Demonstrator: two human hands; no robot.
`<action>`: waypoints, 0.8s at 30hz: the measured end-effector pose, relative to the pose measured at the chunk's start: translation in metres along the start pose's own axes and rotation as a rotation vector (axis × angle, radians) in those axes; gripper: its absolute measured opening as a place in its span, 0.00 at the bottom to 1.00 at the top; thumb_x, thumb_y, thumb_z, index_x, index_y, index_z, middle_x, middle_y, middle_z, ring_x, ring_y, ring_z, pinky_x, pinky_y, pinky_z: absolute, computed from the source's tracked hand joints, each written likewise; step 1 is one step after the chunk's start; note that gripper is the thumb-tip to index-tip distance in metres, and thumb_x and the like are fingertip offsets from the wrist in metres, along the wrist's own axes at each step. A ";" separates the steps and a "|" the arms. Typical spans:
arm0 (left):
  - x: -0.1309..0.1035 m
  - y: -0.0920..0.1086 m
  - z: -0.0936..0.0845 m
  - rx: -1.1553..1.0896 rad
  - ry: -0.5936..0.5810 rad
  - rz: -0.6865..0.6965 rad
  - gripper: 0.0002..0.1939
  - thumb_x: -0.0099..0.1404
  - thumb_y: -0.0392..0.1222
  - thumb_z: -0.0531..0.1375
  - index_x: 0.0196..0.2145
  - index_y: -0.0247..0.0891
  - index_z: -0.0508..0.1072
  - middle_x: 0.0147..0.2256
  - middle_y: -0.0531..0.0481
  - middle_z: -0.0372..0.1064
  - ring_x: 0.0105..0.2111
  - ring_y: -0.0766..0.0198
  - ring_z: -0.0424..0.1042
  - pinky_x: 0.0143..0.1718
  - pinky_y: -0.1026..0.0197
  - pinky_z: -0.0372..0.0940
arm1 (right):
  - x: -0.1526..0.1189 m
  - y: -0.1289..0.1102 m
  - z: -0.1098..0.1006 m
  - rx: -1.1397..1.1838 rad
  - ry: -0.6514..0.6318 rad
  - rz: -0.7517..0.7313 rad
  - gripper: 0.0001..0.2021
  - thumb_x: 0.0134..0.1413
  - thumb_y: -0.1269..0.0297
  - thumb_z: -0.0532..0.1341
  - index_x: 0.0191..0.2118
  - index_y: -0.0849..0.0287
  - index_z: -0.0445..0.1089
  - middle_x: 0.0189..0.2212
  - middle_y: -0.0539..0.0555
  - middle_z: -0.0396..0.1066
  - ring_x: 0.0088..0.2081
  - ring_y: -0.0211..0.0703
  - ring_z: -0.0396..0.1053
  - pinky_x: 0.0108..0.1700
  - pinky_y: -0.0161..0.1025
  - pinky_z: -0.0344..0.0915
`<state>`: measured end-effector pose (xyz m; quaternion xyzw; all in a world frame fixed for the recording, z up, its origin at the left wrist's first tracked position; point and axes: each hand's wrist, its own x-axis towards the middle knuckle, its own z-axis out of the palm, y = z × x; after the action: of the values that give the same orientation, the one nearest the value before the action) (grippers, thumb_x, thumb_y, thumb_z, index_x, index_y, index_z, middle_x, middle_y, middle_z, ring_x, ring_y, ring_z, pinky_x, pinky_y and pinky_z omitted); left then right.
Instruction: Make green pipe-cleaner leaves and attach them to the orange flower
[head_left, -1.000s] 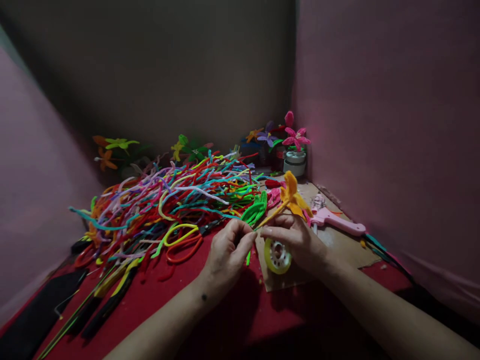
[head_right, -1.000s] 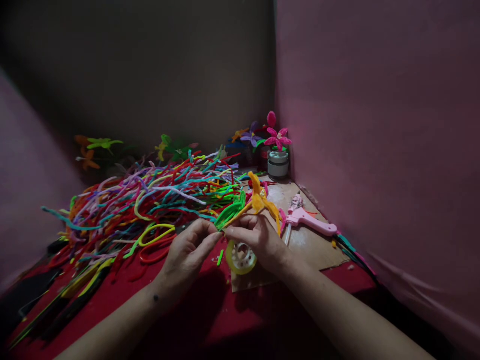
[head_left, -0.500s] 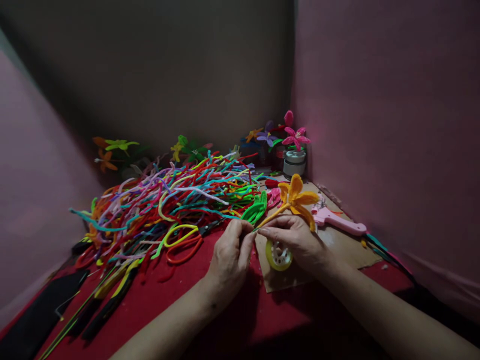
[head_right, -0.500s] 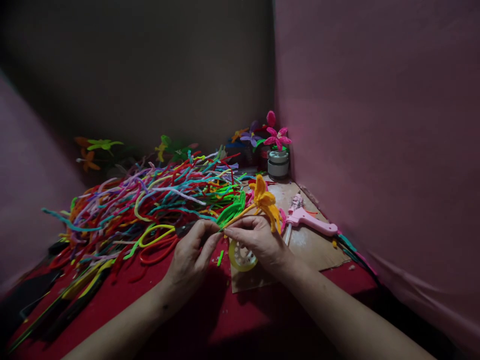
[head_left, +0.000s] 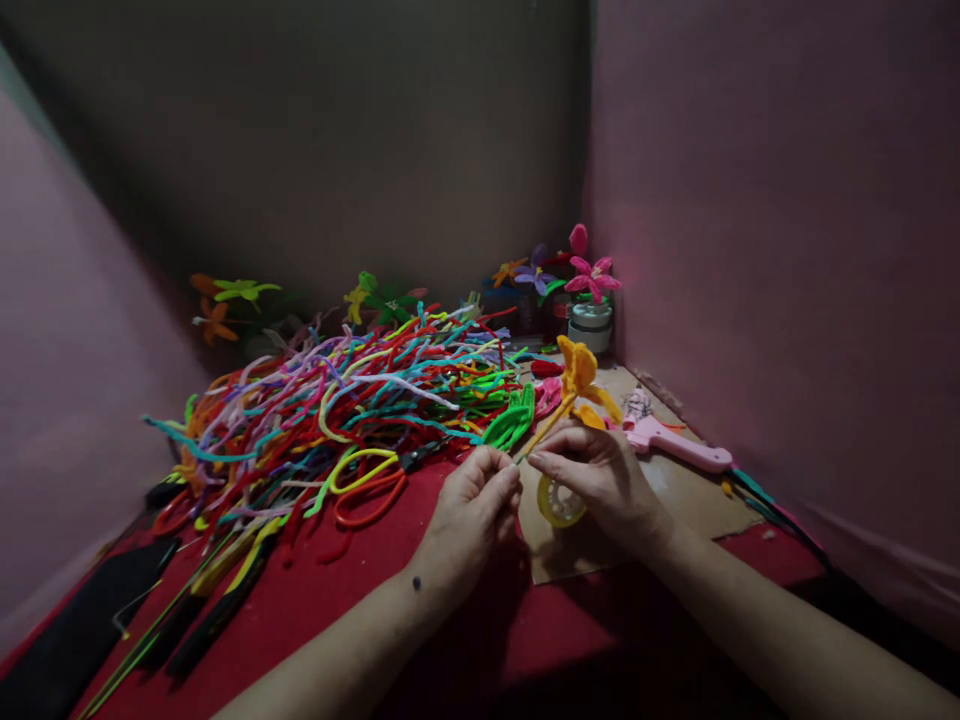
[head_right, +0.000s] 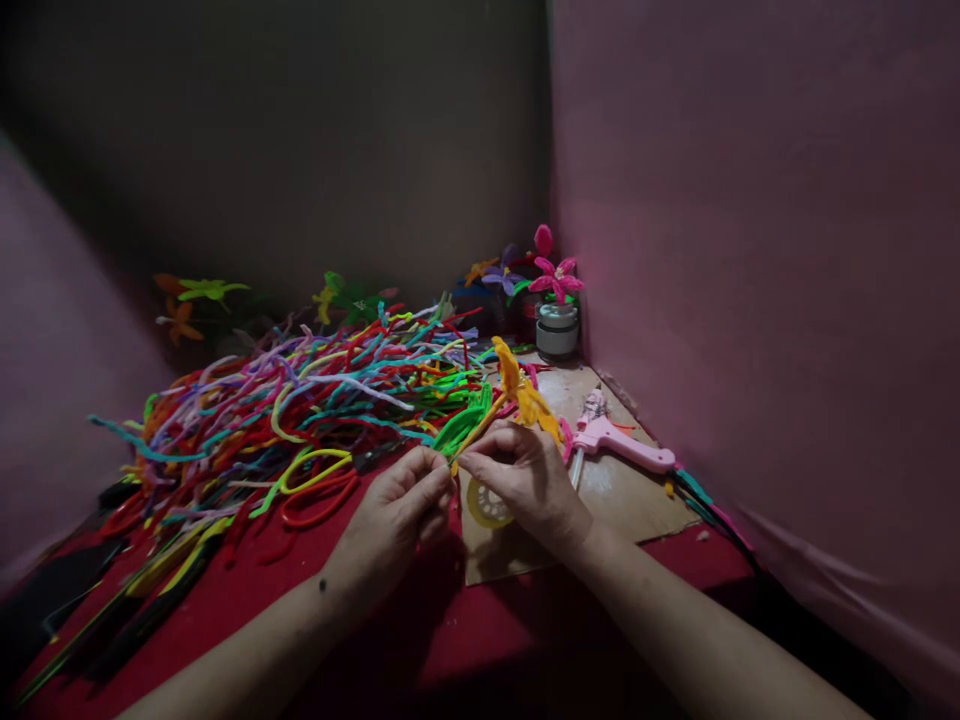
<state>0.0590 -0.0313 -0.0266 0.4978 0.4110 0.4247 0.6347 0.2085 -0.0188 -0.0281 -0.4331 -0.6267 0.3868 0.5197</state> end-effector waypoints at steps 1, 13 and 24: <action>0.000 -0.001 0.000 -0.021 -0.005 -0.007 0.09 0.60 0.42 0.55 0.27 0.37 0.57 0.20 0.61 0.53 0.14 0.78 0.48 0.16 0.71 0.43 | 0.000 0.001 0.000 -0.004 0.002 0.007 0.08 0.44 0.60 0.63 0.25 0.60 0.72 0.23 0.52 0.70 0.27 0.39 0.65 0.30 0.35 0.61; 0.006 -0.003 -0.011 -0.133 -0.131 -0.094 0.11 0.59 0.44 0.56 0.27 0.36 0.58 0.21 0.59 0.58 0.12 0.79 0.49 0.14 0.71 0.44 | 0.003 0.004 0.002 -0.009 0.040 0.073 0.08 0.44 0.61 0.62 0.25 0.61 0.73 0.23 0.52 0.70 0.27 0.39 0.65 0.30 0.36 0.60; 0.007 0.003 -0.017 0.027 -0.212 -0.101 0.08 0.56 0.40 0.59 0.26 0.33 0.65 0.21 0.53 0.65 0.18 0.73 0.62 0.23 0.68 0.57 | 0.010 0.021 -0.004 0.300 -0.041 0.263 0.11 0.39 0.59 0.65 0.21 0.62 0.68 0.14 0.46 0.59 0.18 0.31 0.54 0.21 0.33 0.49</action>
<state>0.0448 -0.0200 -0.0276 0.5272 0.3719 0.3314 0.6884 0.2147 -0.0026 -0.0442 -0.4209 -0.5105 0.5490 0.5107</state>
